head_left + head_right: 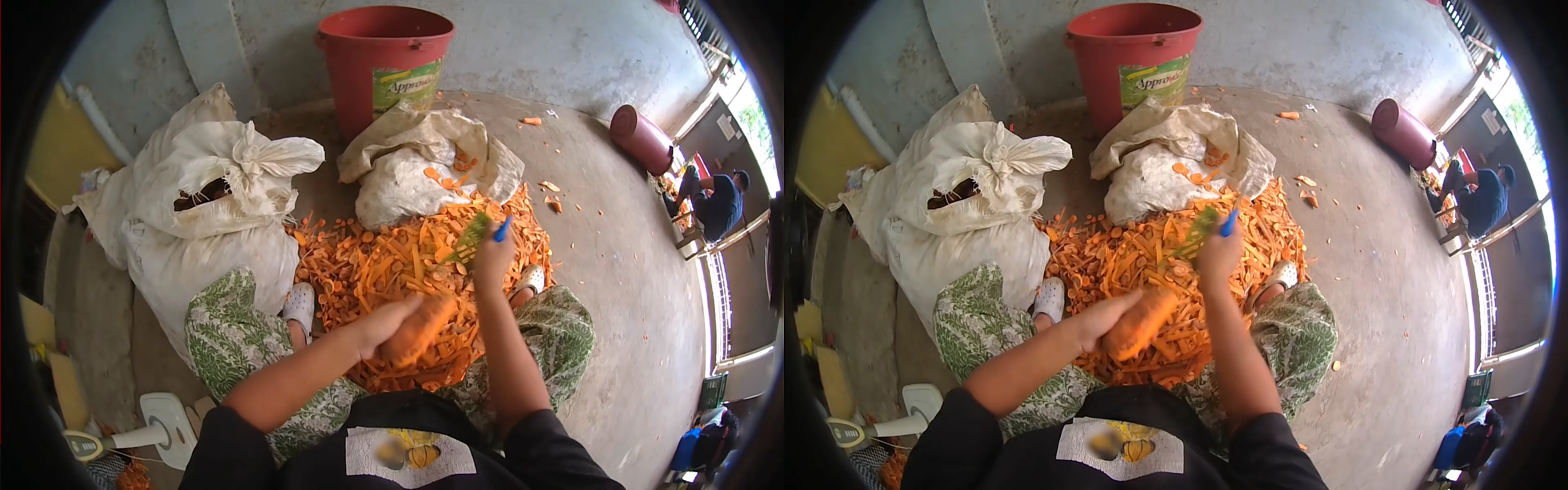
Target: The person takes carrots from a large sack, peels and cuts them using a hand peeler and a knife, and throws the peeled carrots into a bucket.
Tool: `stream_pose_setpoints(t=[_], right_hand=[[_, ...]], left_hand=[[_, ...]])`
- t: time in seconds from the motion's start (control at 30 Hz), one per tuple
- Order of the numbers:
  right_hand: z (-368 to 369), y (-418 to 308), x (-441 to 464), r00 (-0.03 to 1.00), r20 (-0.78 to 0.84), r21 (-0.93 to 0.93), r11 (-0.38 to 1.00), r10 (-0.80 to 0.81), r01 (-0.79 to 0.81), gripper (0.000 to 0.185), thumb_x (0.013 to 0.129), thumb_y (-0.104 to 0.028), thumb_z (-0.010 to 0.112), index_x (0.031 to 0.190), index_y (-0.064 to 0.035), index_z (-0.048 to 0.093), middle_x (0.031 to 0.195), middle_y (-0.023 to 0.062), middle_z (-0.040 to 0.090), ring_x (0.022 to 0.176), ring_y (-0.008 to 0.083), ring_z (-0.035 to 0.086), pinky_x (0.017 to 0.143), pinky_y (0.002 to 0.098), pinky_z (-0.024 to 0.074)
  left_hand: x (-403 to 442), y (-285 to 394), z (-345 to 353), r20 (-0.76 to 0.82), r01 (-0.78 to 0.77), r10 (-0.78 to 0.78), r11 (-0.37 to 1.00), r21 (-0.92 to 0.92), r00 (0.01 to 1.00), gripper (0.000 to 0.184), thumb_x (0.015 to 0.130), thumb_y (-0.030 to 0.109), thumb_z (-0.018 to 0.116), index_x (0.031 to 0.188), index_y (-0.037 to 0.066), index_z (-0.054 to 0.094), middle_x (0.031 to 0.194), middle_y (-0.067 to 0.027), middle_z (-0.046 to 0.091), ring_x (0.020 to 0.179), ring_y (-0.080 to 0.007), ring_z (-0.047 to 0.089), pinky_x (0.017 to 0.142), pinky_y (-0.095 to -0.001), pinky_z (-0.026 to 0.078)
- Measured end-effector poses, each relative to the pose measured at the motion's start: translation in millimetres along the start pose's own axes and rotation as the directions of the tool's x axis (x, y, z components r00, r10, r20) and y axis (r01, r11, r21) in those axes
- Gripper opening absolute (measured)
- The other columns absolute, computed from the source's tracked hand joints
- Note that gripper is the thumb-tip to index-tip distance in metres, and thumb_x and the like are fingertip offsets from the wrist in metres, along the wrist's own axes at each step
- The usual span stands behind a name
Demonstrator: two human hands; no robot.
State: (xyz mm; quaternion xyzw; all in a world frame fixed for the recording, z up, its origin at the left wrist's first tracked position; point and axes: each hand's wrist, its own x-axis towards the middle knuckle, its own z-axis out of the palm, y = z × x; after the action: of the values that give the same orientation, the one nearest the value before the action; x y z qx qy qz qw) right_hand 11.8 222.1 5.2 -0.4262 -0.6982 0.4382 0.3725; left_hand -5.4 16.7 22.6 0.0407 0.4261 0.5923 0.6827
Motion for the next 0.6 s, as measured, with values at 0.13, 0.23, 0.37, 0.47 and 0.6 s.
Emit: stream_pose_setpoints(t=[0.13, 0.23, 0.37, 0.47, 0.6], right_hand=[[-20, -16, 12, 0.976, 0.028, 0.328, 0.920, 0.217, -0.215, 0.029, 0.090, -0.023, 0.043, 0.080, 0.0003, 0.057, 0.057, 0.0025, 0.052, 0.047, 0.0101, 0.047, 0.045, 0.0271, 0.0368], [-14, -41, -47, 0.980, 0.193, 0.219, 0.976, -0.054, 0.011, 0.025, 0.090, -0.022, 0.045, 0.078, -0.0027, 0.054, 0.059, 0.0018, 0.050, 0.050, 0.0088, 0.045, 0.045, 0.0249, 0.0353], [-5, -39, -89, 0.914, 0.215, 0.087, 0.939, -0.343, 0.331, 0.009, 0.082, -0.010, 0.052, 0.082, -0.0010, 0.052, 0.061, 0.0136, 0.054, 0.053, 0.0231, 0.053, 0.050, 0.0344, 0.0413], [3, -19, -60, 0.955, 0.144, -0.064, 0.961, -0.259, 0.270, 0.013, 0.084, -0.013, 0.051, 0.081, -0.0009, 0.052, 0.059, 0.0156, 0.053, 0.051, 0.0264, 0.051, 0.048, 0.0362, 0.0393], [-9, -5, 8, 1.000, -0.003, 0.212, 0.977, 0.015, -0.014, 0.025, 0.089, -0.021, 0.046, 0.076, -0.0006, 0.055, 0.056, 0.0056, 0.053, 0.046, 0.0137, 0.047, 0.043, 0.0289, 0.0360]], left_hand=[[6, -1, -1, -0.064, -0.046, 0.044, 0.998, -0.031, 0.997, 0.045, 0.092, 0.043, 0.028, 0.114, 0.007, 0.047, 0.095, -0.0096, 0.059, 0.081, -0.0171, 0.059, 0.069, -0.0319, 0.050], [12, 4, -13, -0.003, -0.038, 0.039, 0.954, -0.298, 0.999, 0.044, 0.092, 0.044, 0.029, 0.112, 0.009, 0.048, 0.092, -0.0089, 0.059, 0.080, -0.0170, 0.060, 0.068, -0.0320, 0.050], [22, -6, -24, -0.027, -0.109, 0.107, 0.932, -0.346, 0.994, 0.046, 0.092, 0.045, 0.026, 0.106, 0.007, 0.049, 0.085, -0.0077, 0.059, 0.075, -0.0177, 0.060, 0.061, -0.0310, 0.051], [14, -2, -19, -0.052, -0.076, 0.068, 0.982, -0.172, 0.996, 0.045, 0.092, 0.043, 0.027, 0.105, 0.005, 0.049, 0.085, -0.0084, 0.059, 0.075, -0.0192, 0.060, 0.061, -0.0313, 0.050], [0, -1, 10, -0.037, -0.025, 0.022, 0.997, -0.067, 0.999, 0.043, 0.093, 0.039, 0.029, 0.108, 0.004, 0.047, 0.090, -0.0098, 0.059, 0.077, -0.0213, 0.060, 0.066, -0.0325, 0.050]])
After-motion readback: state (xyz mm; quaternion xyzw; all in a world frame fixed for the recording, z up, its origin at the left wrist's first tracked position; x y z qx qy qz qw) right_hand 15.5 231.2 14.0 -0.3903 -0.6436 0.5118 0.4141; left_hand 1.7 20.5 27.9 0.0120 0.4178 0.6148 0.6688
